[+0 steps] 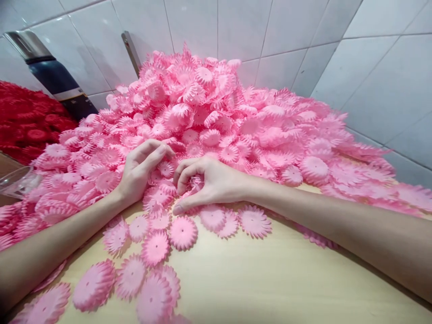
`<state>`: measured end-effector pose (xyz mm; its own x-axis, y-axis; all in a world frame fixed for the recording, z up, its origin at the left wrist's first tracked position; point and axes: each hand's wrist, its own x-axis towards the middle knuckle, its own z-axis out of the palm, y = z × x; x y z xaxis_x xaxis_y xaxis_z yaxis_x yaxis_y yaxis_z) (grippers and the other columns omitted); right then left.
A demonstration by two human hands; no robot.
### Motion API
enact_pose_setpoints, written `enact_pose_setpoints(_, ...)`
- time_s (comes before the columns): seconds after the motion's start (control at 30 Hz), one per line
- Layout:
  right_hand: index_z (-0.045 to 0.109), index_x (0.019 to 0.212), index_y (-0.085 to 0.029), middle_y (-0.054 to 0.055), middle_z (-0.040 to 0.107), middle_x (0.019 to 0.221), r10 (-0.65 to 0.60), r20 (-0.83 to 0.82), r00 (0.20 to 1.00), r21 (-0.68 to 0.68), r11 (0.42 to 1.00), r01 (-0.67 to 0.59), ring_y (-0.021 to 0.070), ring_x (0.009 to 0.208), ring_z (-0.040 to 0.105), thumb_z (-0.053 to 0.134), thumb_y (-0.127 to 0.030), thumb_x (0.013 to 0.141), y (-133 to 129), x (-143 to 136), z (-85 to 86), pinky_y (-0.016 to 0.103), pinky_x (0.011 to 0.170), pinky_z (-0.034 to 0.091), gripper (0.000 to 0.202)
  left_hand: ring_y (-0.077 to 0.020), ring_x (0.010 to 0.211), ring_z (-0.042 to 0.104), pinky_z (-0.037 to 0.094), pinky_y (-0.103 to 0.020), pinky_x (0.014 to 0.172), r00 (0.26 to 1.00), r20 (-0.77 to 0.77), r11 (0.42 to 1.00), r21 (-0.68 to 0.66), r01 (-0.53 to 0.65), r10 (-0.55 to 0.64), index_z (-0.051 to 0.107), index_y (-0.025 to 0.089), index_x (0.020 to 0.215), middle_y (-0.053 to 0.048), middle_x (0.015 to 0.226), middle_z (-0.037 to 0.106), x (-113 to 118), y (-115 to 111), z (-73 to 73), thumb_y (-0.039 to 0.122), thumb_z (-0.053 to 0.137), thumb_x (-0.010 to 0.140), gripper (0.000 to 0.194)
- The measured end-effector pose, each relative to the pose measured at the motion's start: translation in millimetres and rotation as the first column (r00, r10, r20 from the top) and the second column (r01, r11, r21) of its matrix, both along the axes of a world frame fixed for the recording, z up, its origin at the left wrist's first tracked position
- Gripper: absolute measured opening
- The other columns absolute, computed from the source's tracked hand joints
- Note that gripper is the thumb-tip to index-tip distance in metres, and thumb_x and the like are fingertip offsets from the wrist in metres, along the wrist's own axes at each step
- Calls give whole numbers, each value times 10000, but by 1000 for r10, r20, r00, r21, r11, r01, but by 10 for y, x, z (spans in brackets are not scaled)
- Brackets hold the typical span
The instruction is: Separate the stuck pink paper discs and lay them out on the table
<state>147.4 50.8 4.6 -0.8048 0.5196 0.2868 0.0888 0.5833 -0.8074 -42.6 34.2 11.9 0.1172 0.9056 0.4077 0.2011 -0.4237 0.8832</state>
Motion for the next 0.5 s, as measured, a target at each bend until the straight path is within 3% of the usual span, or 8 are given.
enact_pose_setpoints(0.2,715,773,-199,44,635,1047,45,22,999,47,998,-46,206,972,588,854,-321,524,4,17,6,337,872,464,310,-113,658,525,439,-246,639,1000,1,1000,-3,-4,4,641,174,743,-10,745,609,3,-1,0,396,629,807,231)
enact_pose_setpoints(0.5,684,809,-173,47,667,962,-27,-18,999,-6,1000,27,190,928,614,772,-297,672,14,-1,-2,328,834,479,205,-131,726,547,465,-251,723,1000,-30,1000,18,-10,10,641,176,743,-20,771,621,4,-3,11,378,619,817,216)
